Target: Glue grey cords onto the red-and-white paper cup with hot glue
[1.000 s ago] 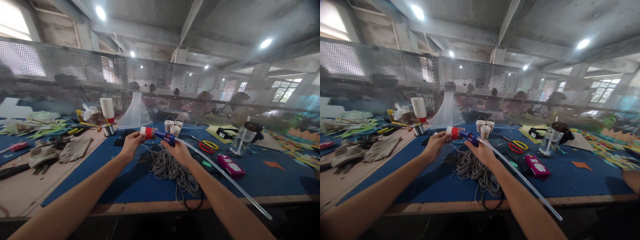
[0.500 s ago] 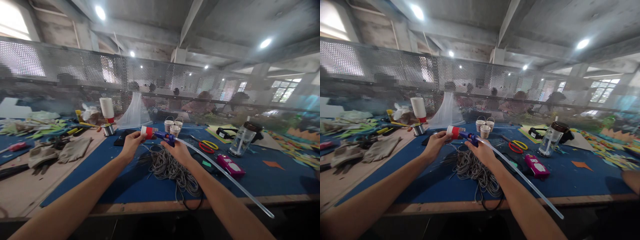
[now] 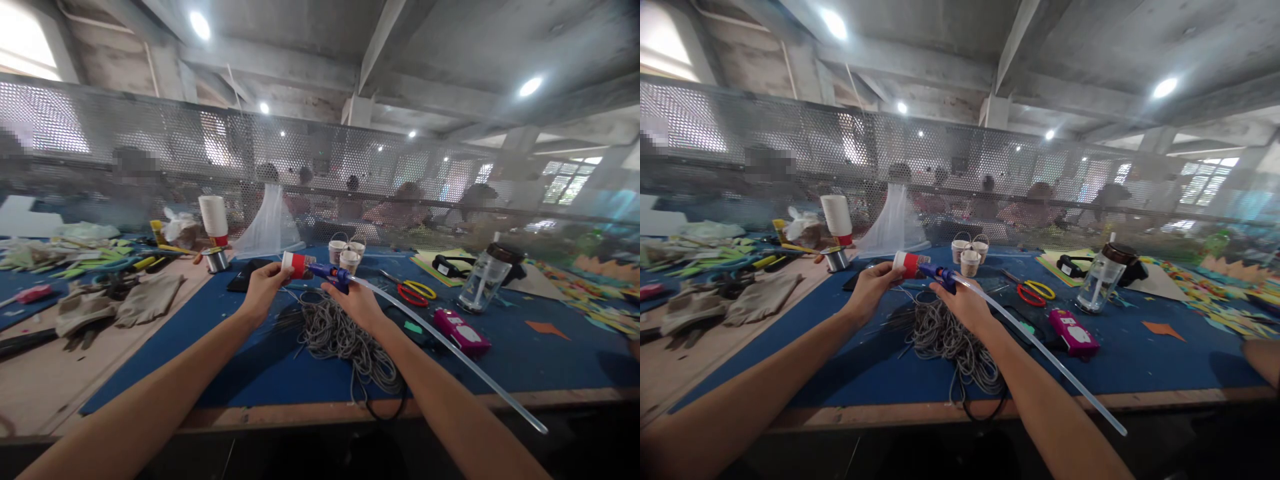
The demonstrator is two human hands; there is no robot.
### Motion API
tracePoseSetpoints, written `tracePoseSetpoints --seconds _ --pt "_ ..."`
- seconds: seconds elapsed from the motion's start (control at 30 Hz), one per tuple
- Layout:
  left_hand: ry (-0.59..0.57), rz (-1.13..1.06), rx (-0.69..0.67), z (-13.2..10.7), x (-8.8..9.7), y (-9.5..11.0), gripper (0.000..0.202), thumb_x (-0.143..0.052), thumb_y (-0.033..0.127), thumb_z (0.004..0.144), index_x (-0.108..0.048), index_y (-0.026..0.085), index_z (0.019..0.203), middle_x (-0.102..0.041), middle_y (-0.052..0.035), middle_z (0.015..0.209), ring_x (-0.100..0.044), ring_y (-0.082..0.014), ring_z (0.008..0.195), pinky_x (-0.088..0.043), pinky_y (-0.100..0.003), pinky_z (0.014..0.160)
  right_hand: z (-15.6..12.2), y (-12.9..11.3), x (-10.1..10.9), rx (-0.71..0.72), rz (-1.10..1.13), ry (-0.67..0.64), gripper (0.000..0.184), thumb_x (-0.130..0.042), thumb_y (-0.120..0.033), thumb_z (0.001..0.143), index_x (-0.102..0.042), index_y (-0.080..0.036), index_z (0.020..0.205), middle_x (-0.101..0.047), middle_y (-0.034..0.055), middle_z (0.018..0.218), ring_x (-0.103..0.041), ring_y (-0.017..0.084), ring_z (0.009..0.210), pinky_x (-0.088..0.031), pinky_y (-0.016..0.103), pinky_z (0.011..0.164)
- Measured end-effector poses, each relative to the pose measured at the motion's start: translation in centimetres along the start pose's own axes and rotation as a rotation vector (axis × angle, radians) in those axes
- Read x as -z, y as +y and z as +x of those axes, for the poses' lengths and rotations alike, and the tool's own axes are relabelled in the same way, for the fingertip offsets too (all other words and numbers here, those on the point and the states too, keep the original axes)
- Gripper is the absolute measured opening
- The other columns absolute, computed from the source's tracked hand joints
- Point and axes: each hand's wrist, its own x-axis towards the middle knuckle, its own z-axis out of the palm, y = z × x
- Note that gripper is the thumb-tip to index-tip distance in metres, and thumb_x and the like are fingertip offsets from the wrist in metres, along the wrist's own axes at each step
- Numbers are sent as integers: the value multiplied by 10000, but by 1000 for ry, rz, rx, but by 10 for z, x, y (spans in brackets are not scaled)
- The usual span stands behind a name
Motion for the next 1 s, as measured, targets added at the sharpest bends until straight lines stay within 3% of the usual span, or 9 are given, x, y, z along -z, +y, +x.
tracePoseSetpoints --seconds 1.0 --pt "-6 11 -8 -2 -1 4 324 -771 425 661 -756 154 838 -722 -55 831 -597 -186 749 -445 -309 746 -1 0 1 47 -47 0 491 -484 -627 910 -685 -222 1101 -736 84 1015 -677 282 976 -484 337 818"
